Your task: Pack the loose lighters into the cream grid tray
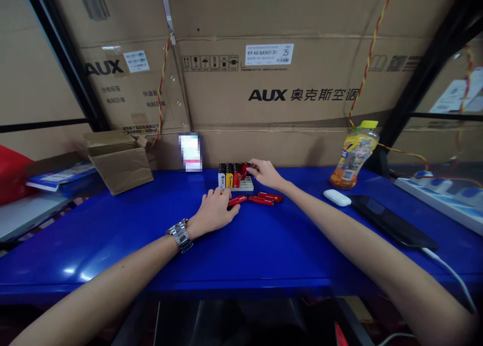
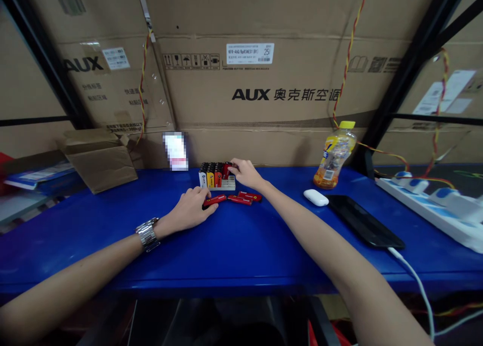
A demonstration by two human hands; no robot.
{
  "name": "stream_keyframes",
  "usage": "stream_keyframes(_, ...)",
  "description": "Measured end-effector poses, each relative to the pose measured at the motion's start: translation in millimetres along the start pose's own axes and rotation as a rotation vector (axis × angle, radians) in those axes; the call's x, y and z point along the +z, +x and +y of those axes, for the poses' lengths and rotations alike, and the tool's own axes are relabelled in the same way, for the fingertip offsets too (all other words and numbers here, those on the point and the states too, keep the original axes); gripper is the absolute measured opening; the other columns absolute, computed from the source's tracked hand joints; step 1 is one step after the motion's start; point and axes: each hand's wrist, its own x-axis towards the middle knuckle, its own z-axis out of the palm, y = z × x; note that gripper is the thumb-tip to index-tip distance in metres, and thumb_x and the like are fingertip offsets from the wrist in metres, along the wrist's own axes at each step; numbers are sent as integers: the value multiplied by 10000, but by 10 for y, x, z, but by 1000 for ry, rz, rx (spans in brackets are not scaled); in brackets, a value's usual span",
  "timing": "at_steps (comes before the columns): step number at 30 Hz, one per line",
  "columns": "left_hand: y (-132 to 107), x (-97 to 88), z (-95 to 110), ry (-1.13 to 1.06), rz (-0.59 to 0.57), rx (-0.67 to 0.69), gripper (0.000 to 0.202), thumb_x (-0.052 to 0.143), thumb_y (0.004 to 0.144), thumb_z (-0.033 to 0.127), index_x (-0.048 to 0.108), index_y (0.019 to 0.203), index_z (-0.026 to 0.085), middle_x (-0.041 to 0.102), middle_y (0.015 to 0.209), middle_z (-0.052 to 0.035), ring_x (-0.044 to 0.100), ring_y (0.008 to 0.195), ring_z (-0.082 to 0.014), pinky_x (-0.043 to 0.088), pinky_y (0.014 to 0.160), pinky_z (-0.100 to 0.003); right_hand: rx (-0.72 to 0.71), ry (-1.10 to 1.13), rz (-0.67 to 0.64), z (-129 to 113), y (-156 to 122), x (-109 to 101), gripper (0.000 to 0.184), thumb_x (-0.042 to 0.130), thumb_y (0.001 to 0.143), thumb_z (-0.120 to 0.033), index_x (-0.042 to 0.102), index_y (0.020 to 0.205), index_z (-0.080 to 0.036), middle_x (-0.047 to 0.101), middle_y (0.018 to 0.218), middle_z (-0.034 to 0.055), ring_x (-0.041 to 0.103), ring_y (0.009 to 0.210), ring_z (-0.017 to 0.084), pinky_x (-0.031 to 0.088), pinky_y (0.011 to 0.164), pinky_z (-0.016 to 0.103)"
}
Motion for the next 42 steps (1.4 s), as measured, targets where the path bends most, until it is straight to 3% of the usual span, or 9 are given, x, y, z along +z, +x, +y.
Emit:
stream_keyframes(4, 4, -49, 12, 66, -113, -26, 332, 487, 840, 496, 569, 834, 174, 587, 735, -99, 540, 694, -251, 384, 619, -358, 86, -216, -71, -29, 44, 80, 156, 480, 905, -236, 626, 884, -185, 648, 747, 64, 543, 659, 168, 347, 619, 282)
stream_keyframes(8, 36, -107, 37, -11, -197, -64, 327, 445, 884, 466, 528, 910, 151, 603, 718, -68, 533, 605, -203, 343, 543, -315, 198, -437, -202, -98, 22, -10, 311, 456, 927, -409, 675, 913, -189, 681, 837, 109, 609, 760, 217, 374, 632, 292)
stream_keyframes(15, 60, -108, 81, -138, 28, 24, 225, 574, 846, 353, 561, 927, 143, 608, 884, -85, 550, 762, -203, 420, 653, -320, 160, -500, -230, -222, -168, -230, 484, 290, 964, -477, 693, 945, -209, 702, 875, 112, 627, 743, 222, 361, 605, 310)
stream_keyframes(20, 85, -122, 91, -264, 136, 18, 167, 630, 814, 275, 607, 921, 149, 594, 852, -50, 546, 751, -177, 442, 685, -310, 116, -436, -410, -282, -344, -462, 388, 472, 876, -510, 685, 806, -195, 676, 730, 78, 586, 633, 180, 349, 586, 306)
stream_keyframes(24, 93, -150, 102, -367, 149, -29, 211, 652, 801, 305, 632, 942, 150, 620, 862, -52, 554, 741, -171, 453, 687, -311, 102, -269, -572, -235, -455, -556, 337, 541, 834, -486, 654, 760, -178, 665, 686, 55, 556, 585, 146, 361, 569, 287)
stream_keyframes(28, 101, -150, 110, -470, 142, -86, 269, 629, 818, 363, 649, 964, 138, 656, 894, -78, 586, 774, -187, 471, 720, -339, 131, -192, -601, -118, -501, -545, 363, 524, 842, -507, 624, 764, -167, 636, 647, 50, 516, 546, 139, 356, 536, 278)
stream_keyframes(32, 118, -119, 130, -745, 134, -132, 263, 623, 817, 369, 610, 938, 135, 681, 930, -95, 632, 865, -202, 497, 786, -358, 131, -213, -552, -52, -525, -541, 320, 492, 882, -464, 566, 756, -179, 617, 659, 51, 507, 559, 146, 338, 532, 279)
stream_keyframes(36, 116, -92, 168, -1068, 84, -177, 287, 640, 808, 405, 532, 893, 153, 676, 808, -65, 669, 741, -192, 532, 669, -330, 176, -134, -388, -28, -551, -527, 249, 458, 918, -428, 496, 842, -194, 622, 655, 34, 525, 539, 142, 351, 522, 272)
stream_keyframes(42, 109, -90, 187, -1096, 94, -196, 319, 603, 844, 447, 591, 787, 133, 526, 646, 7, 525, 534, -90, 499, 494, -228, 232, 110, -112, 11, -543, -447, 302, 571, 842, -495, 540, 848, -194, 550, 546, -32, 447, 432, 102, 340, 467, 262)
